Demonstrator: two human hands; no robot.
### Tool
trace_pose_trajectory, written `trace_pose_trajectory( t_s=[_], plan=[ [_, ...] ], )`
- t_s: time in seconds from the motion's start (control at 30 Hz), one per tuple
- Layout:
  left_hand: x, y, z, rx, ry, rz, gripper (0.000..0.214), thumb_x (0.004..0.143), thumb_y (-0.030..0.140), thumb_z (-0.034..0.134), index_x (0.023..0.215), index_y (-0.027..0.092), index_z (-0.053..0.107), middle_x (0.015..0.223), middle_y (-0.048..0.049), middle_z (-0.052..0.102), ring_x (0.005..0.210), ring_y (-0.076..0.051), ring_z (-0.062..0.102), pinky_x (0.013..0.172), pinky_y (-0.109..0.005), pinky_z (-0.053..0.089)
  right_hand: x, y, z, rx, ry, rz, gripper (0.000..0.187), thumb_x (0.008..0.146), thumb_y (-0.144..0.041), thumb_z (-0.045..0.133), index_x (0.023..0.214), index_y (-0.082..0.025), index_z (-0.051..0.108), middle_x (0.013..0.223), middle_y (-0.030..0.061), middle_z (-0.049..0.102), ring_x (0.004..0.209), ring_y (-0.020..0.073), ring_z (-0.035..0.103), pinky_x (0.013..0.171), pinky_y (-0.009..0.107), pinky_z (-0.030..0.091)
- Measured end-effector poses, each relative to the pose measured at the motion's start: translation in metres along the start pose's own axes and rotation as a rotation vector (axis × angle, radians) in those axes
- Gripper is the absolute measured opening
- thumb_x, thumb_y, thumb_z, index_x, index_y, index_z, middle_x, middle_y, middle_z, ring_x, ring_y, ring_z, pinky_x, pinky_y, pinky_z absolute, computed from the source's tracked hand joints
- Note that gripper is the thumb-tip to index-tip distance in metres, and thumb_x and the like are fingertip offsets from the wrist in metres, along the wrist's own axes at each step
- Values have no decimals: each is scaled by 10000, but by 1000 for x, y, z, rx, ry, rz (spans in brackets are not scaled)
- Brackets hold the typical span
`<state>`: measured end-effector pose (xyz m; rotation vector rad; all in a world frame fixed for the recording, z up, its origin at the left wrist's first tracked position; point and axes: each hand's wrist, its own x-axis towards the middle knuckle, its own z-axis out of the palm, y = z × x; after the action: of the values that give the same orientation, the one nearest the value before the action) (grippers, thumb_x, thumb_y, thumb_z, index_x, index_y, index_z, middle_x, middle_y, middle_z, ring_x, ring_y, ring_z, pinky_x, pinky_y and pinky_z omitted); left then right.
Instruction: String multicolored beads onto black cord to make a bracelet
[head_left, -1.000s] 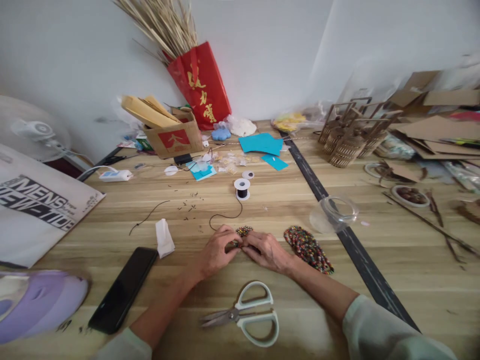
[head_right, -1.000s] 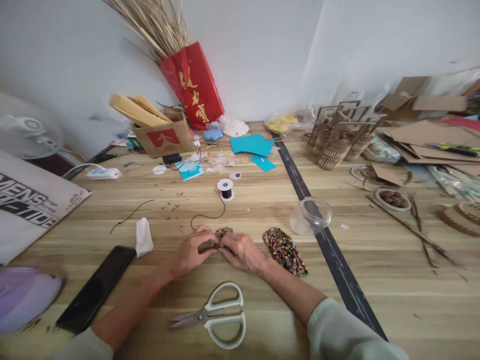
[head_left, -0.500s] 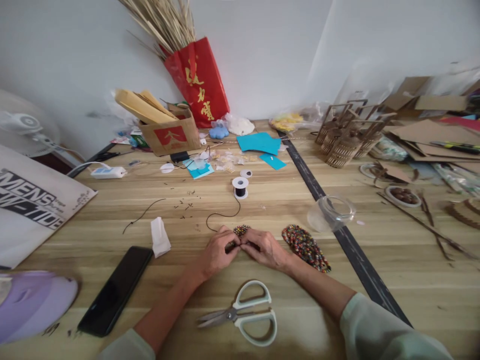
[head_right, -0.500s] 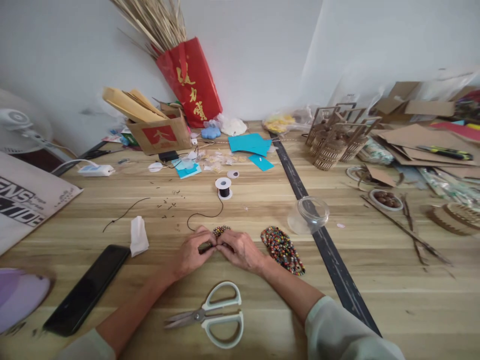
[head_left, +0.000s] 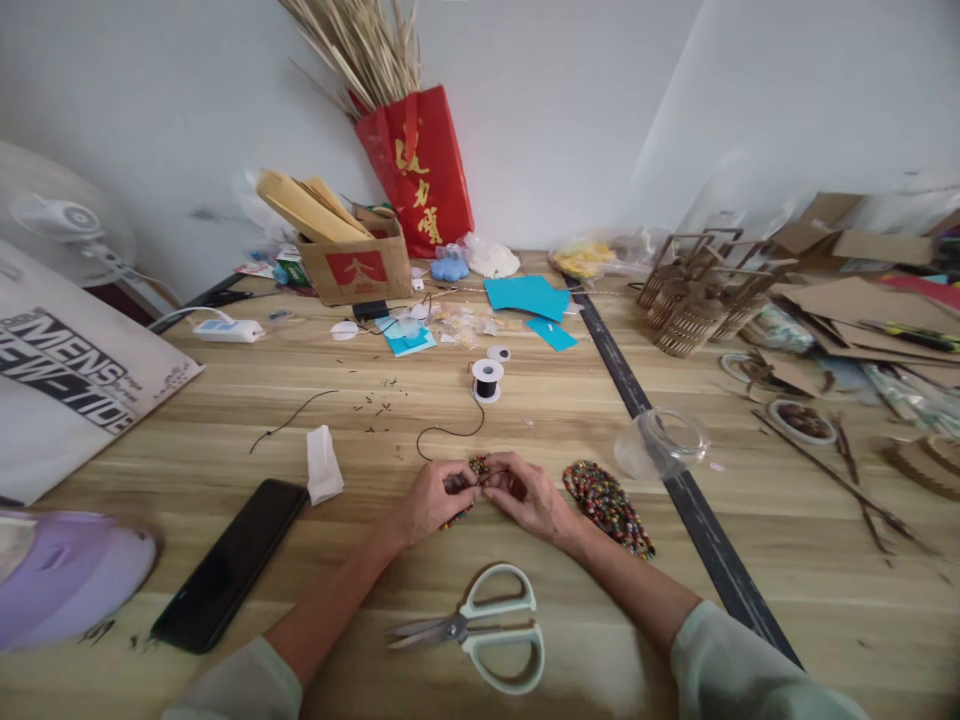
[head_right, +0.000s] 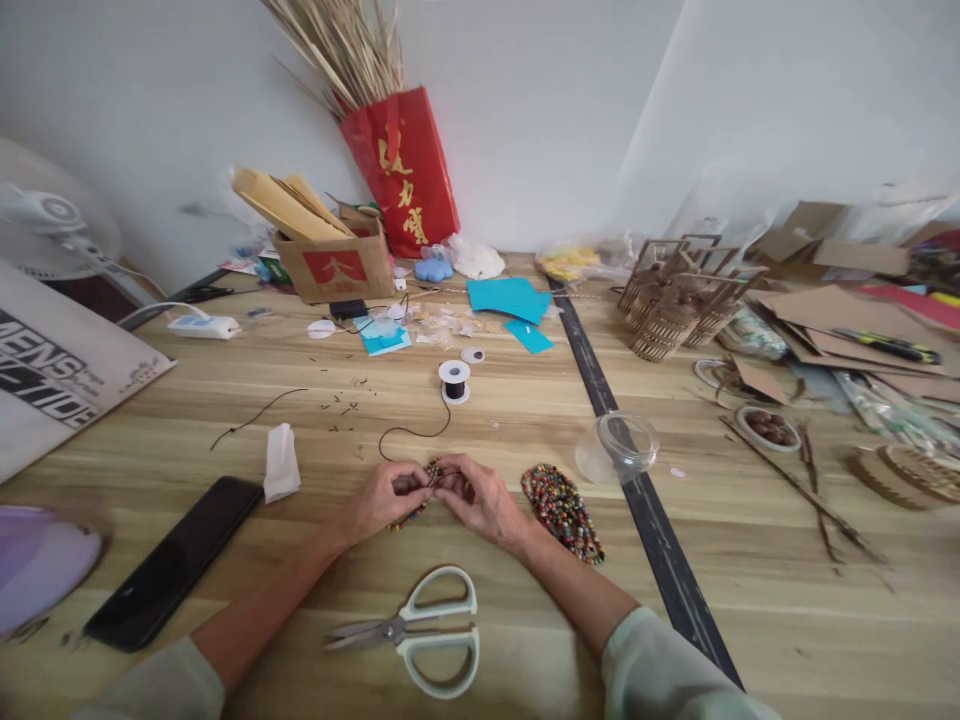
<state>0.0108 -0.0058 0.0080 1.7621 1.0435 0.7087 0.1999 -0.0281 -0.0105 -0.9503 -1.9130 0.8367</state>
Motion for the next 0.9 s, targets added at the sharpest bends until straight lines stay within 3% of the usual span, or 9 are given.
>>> trace_pose_trajectory(
  t_s=[0.13,0.27,0.4,0.6,0.77,0.9],
  plan=[
    [2,2,-1,-241,45,-96,156,694,232,673,627,132,575,577,8,574,526,-89,517,521,-198,412,3,3,3,116,120,83,380,876,-318,567,1194,-187,407,784,5,606,584,103,532,484,189,410],
    [4,0,4,-336,71,-156,203,662,268,708,613,137,561,546,18,551,491,-80,493,494,-196,404,5,5,2,134,207,152,249,877,-337,559,1049,-165,508,755,21,609,616,117,552,512,204,425],
    [5,-6,11,-301,105,-128,184,669,271,690,623,147,563,581,10,559,538,-94,518,536,-208,436,7,0,-2,60,134,139,213,882,-359,565,830,-157,607,685,19,595,600,117,530,547,217,435],
    [3,-12,20,-111,132,-56,61,709,175,608,659,152,583,611,-5,585,590,-116,548,557,-210,458,9,-4,-6,36,56,139,206,889,-360,561,856,-161,605,700,20,601,573,111,527,505,203,418],
    [0,-10,24,2,114,-39,69,700,117,574,639,146,586,569,17,568,534,-99,524,513,-189,411,11,-5,-7,14,19,53,216,918,-326,516,814,-165,615,759,49,624,699,143,579,623,235,456],
    [-3,-9,26,11,77,-58,47,707,131,589,663,145,596,560,25,574,512,-94,516,499,-185,398,9,-4,-3,64,15,128,184,898,-311,530,825,-161,608,728,31,607,614,115,532,555,213,422]
  ],
)
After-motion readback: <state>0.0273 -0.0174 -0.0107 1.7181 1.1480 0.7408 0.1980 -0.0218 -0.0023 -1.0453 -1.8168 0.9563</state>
